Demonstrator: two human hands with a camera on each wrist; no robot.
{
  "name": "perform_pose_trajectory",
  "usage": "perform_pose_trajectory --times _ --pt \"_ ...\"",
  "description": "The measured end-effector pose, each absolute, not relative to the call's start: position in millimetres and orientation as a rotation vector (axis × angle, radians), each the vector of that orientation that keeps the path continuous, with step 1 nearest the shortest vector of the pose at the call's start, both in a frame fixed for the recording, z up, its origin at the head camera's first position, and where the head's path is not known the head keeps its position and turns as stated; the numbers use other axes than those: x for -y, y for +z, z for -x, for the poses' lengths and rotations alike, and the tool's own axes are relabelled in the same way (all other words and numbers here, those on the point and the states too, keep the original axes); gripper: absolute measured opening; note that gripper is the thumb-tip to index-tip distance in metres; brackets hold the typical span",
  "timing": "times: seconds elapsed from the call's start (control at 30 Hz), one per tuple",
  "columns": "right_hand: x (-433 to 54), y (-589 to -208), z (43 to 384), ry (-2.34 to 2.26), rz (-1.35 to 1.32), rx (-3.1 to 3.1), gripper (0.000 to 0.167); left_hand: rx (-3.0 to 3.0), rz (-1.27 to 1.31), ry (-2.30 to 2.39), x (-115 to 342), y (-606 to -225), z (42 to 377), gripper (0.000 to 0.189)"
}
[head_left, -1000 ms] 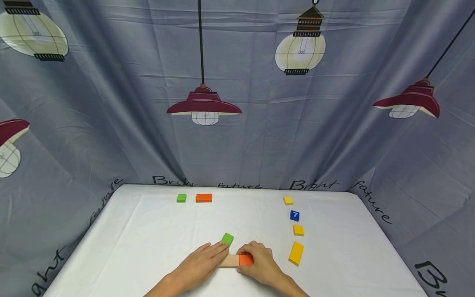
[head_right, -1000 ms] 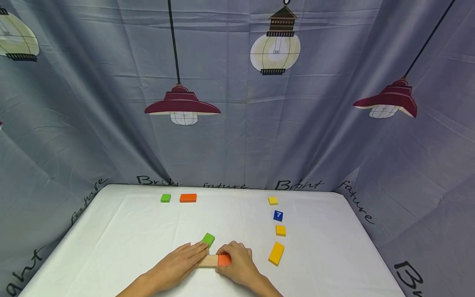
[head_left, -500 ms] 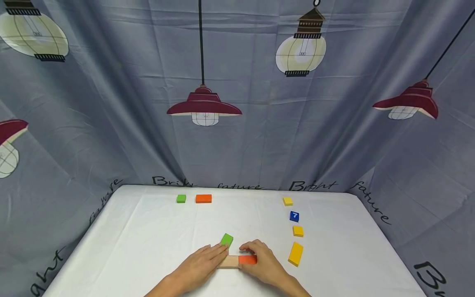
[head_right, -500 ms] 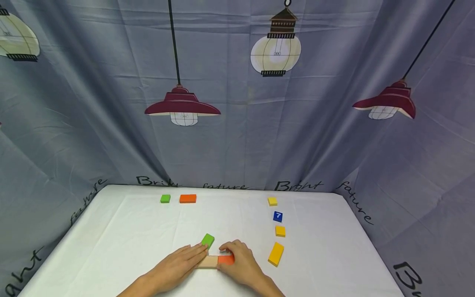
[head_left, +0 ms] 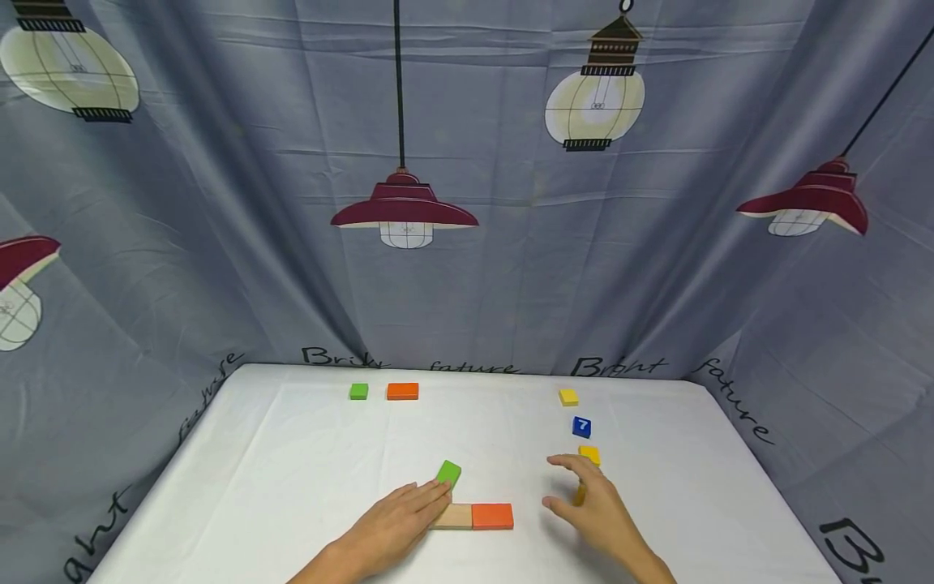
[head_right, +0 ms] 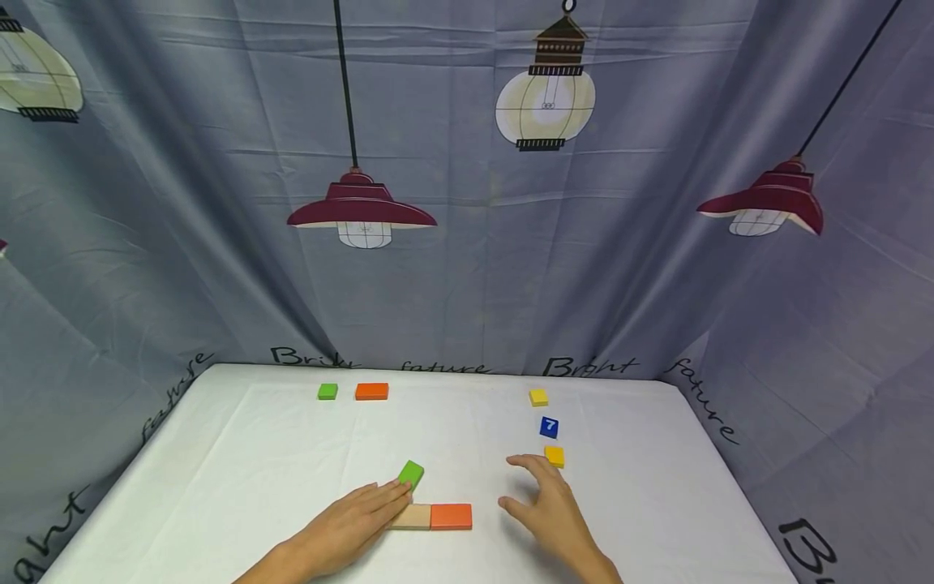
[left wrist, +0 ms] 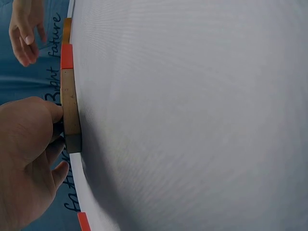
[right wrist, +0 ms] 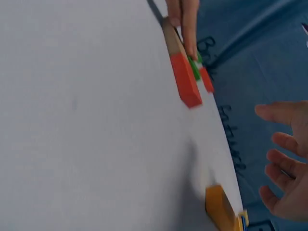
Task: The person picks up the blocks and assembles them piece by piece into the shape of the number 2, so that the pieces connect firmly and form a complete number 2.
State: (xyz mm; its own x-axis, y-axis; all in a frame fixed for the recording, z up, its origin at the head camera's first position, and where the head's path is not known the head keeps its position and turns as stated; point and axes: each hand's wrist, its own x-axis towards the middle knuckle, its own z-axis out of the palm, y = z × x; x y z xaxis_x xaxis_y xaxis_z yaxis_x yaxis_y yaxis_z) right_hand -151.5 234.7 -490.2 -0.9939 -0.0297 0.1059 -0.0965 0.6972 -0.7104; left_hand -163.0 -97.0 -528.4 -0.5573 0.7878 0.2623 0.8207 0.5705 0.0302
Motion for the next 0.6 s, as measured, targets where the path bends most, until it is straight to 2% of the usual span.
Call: perform_pose_trajectory --times 0.37,0.5,0.6 --pt "-286.2 -505.7 147.3 1.163 0.100 3.005 0.089 2.563 1.349 -0.207 95.9 -529.8 163.4 0.045" --pt "-289.5 -514.9 147.4 1.139 0.132 3.045 0.097 2.545 1.348 -0.204 96.2 -530.1 163.3 0.044" --pt "-291.3 -519.9 147.5 1.154 0.127 3.041 0.097 2.546 1.350 -0.211 96.1 -530.4 163.3 0.044"
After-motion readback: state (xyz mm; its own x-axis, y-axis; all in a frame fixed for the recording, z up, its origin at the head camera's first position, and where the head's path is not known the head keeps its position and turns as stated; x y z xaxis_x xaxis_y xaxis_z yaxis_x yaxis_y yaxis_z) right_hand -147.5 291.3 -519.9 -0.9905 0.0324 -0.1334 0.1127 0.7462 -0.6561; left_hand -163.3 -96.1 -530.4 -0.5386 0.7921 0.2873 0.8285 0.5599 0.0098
